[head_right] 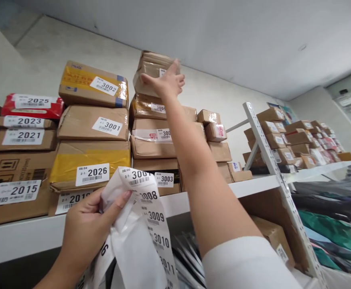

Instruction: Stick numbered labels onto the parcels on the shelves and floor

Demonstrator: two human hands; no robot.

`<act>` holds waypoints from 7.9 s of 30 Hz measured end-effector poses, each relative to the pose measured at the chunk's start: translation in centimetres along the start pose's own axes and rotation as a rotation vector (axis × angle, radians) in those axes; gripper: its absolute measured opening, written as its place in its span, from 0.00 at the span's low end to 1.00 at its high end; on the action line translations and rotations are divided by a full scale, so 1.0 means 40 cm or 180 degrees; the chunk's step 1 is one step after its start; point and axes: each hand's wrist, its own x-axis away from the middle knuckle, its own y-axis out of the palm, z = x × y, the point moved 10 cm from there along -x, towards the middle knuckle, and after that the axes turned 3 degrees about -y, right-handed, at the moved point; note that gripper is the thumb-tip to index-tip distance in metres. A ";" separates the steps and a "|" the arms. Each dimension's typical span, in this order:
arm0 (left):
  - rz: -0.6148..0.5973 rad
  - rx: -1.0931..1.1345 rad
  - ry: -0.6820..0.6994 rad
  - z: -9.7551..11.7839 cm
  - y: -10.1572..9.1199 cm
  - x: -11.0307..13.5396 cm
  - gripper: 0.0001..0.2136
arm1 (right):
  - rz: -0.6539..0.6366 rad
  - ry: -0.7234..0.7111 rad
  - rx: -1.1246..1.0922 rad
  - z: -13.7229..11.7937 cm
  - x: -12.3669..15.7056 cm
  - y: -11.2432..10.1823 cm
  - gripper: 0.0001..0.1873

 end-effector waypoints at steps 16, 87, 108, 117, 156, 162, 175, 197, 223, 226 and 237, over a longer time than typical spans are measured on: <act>0.0456 0.0011 0.0014 0.011 -0.001 0.032 0.11 | -0.0996 -0.1556 -0.1248 -0.099 0.226 -0.104 0.38; -0.1306 0.0353 -0.1312 -0.066 0.520 0.197 0.14 | -0.0891 -0.2060 0.0062 0.407 0.604 -0.330 0.17; -0.1368 0.0578 -0.0814 -0.064 0.517 0.156 0.16 | -0.1992 0.0426 -0.2255 0.481 0.714 -0.333 0.09; -0.2015 0.0387 -0.0993 -0.039 0.530 0.163 0.15 | -0.0997 -0.0178 -0.1800 0.453 0.561 -0.349 0.08; -0.0986 0.0811 -0.0719 -0.031 0.432 0.120 0.16 | -0.2785 0.0814 -0.2604 0.382 0.680 -0.284 0.14; -0.1507 0.0665 -0.0942 -0.025 0.477 0.139 0.15 | -0.0946 -0.0598 -0.1645 0.351 0.428 -0.364 0.03; -0.1370 0.0745 -0.1103 -0.012 0.451 0.151 0.13 | -0.0665 -0.1823 0.0963 0.286 0.288 -0.224 0.13; -0.0974 0.0867 -0.0594 0.011 0.397 0.123 0.11 | -0.2645 -0.0718 -0.1945 0.264 0.542 -0.263 0.12; -0.1141 0.0468 -0.0209 0.024 0.386 0.129 0.13 | -0.3677 0.1285 -0.3184 0.333 0.706 -0.211 0.11; -0.1067 0.0594 -0.0399 0.006 0.384 0.124 0.14 | -0.3215 0.0948 -0.2977 0.338 0.679 -0.223 0.12; -0.0714 0.0638 -0.0728 -0.032 0.376 0.117 0.16 | -0.0864 -0.1234 -0.1113 0.239 0.448 -0.291 0.05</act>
